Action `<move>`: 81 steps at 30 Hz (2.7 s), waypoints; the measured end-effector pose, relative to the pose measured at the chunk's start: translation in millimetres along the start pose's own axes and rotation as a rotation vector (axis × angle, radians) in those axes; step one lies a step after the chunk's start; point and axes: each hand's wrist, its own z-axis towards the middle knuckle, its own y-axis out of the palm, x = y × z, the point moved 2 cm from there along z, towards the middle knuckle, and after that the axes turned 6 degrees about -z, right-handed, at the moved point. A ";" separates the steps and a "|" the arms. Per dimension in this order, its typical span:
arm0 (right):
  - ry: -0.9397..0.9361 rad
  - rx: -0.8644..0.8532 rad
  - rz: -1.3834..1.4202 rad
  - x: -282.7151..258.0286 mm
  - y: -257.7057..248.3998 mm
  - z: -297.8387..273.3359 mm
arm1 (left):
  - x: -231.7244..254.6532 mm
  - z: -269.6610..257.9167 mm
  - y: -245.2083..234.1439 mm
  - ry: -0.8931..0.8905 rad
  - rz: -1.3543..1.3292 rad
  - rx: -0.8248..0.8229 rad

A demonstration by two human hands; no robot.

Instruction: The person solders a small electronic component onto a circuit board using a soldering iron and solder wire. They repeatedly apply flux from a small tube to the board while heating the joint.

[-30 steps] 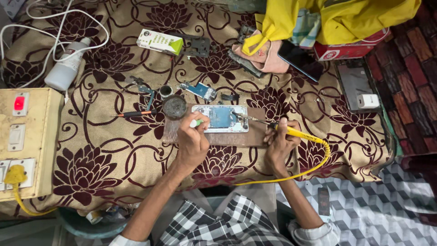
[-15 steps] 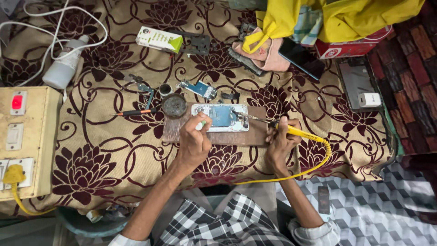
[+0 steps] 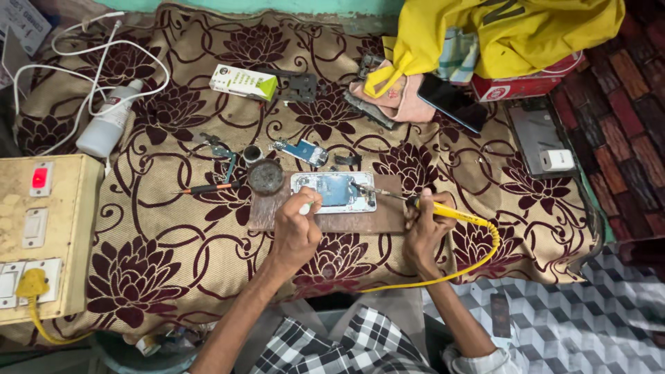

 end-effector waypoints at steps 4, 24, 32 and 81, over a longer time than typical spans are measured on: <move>-0.003 0.015 0.004 4.5 -2.9 -1.3 | 5.1 3.4 -2.6 -0.026 -0.044 0.002; 0.009 -0.043 -0.045 0.6 -0.1 1.4 | 4.6 4.5 -0.1 -0.072 0.055 -0.040; -0.041 0.007 -0.087 3.2 -5.5 -1.6 | -4.8 -5.7 2.7 0.017 0.030 -0.014; -0.005 -0.003 -0.002 11.6 -5.1 -2.7 | 9.0 -5.4 -13.0 -0.265 -0.057 0.113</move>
